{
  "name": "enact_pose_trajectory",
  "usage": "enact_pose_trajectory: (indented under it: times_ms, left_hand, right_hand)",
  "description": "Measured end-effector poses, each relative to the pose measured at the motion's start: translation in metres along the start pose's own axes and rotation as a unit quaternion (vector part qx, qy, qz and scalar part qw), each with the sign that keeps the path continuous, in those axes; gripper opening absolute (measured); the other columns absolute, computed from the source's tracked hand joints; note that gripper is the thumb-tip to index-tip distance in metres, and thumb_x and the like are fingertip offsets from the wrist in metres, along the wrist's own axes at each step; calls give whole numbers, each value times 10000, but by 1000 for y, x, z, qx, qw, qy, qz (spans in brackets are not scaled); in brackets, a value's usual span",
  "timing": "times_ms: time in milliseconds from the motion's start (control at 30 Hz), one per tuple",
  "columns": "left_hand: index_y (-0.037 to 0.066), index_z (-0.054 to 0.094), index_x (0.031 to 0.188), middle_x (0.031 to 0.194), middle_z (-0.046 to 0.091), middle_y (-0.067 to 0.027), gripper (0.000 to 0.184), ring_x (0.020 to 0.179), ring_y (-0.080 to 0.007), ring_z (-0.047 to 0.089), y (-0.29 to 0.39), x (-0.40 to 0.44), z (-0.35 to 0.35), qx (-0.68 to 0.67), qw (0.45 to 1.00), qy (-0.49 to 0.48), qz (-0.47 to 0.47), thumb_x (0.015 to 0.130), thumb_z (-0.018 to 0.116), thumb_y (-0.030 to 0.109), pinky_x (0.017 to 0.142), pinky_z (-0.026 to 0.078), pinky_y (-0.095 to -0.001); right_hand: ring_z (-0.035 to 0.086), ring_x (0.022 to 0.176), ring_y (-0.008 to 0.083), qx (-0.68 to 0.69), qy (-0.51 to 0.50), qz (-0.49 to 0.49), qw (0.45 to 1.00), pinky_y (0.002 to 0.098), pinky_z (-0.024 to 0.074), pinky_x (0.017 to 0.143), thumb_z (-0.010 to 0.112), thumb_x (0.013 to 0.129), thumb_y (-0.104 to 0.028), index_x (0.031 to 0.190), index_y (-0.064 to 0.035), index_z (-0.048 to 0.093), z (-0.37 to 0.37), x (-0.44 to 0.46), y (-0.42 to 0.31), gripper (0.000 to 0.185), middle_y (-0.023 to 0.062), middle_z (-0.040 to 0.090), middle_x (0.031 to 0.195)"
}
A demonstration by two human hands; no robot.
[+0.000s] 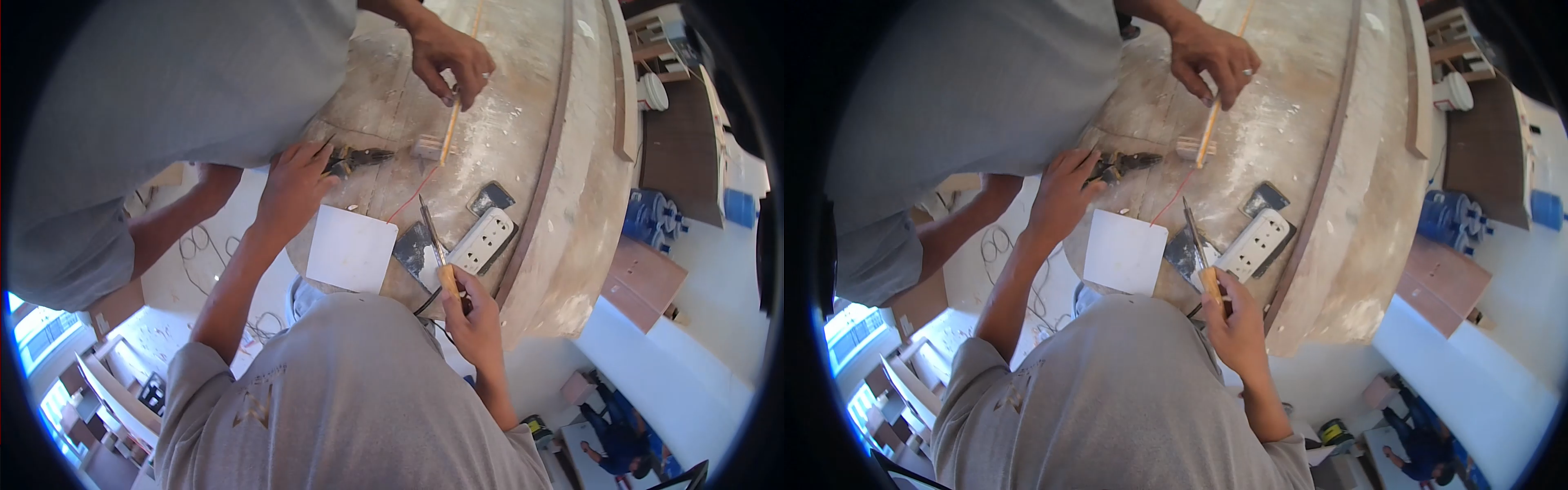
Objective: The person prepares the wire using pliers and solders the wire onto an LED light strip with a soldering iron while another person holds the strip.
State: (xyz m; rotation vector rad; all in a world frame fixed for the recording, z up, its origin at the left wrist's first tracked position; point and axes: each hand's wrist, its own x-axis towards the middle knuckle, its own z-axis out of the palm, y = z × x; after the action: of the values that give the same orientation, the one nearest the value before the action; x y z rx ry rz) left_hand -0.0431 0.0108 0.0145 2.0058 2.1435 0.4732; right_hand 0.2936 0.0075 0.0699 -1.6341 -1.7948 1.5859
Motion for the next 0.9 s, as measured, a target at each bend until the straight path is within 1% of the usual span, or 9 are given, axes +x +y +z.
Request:
enact_pose_trajectory:
  times_ms: [67,133,233,333,467,600,700,800,900]
  left_hand:
    - [-12,558,1324,1151,653,-169,503,1023,-275,649,12,-2,-13,-80,997,20,-13,843,700,31,883,528,-386]
    - [-25,581,1281,1083,691,-179,416,888,-248,703,32,-8,-36,-184,981,16,-51,872,656,-22,797,563,-360]
    - [-55,637,1164,1003,724,-176,241,802,-179,716,83,-6,-51,-400,900,19,-170,926,601,-37,740,564,-297]
    - [-77,635,1094,919,732,-154,151,810,-158,711,116,1,-35,-546,801,-67,-236,977,598,11,720,562,-262]
    - [-73,659,1055,876,730,-141,197,689,-155,708,132,13,-6,-599,730,-103,-313,975,658,107,605,556,-260]
    - [-46,702,967,777,713,-90,216,623,-112,667,136,23,-2,-504,797,-90,-320,967,679,169,551,507,-230]
    - [-28,724,880,681,674,-38,238,579,-66,609,140,28,-5,-426,850,-77,-299,951,699,198,519,453,-215]
    - [-22,729,820,623,635,-5,253,553,-35,556,144,32,-4,-377,880,-52,-283,938,711,202,500,416,-217]
    - [-26,725,804,602,619,2,258,537,-29,537,147,33,-2,-361,889,-38,-278,933,714,197,491,409,-224]
  right_hand:
    - [627,767,142,49,-10,58,997,277,509,702,658,945,-119,1295,55,587,-16,-14,-4,397,139,674,973]
    - [607,758,115,80,17,42,996,263,496,686,653,956,-125,1292,61,590,-27,-18,1,389,109,667,952]
    - [579,748,74,182,39,13,982,231,476,671,625,982,-111,1317,53,568,-32,-15,17,377,53,657,955]
    - [572,746,66,284,37,-20,958,219,472,678,613,992,-100,1308,40,558,-20,3,17,349,28,649,962]
    - [582,750,76,263,23,-8,964,230,476,682,618,990,-102,1253,24,573,-9,20,23,295,30,648,960]
    - [600,750,128,177,69,-38,981,272,482,677,663,951,-112,1168,17,623,-9,28,22,255,73,650,914]
    - [600,733,183,49,108,-143,982,304,481,668,706,902,-115,1077,17,653,-13,33,20,225,114,625,862]
    - [589,708,215,53,105,-133,984,321,478,657,722,874,-104,1026,9,662,-11,37,20,198,128,598,835]
    - [578,692,227,67,102,-176,977,335,475,650,720,869,-90,1022,10,655,-9,39,21,194,128,584,827]
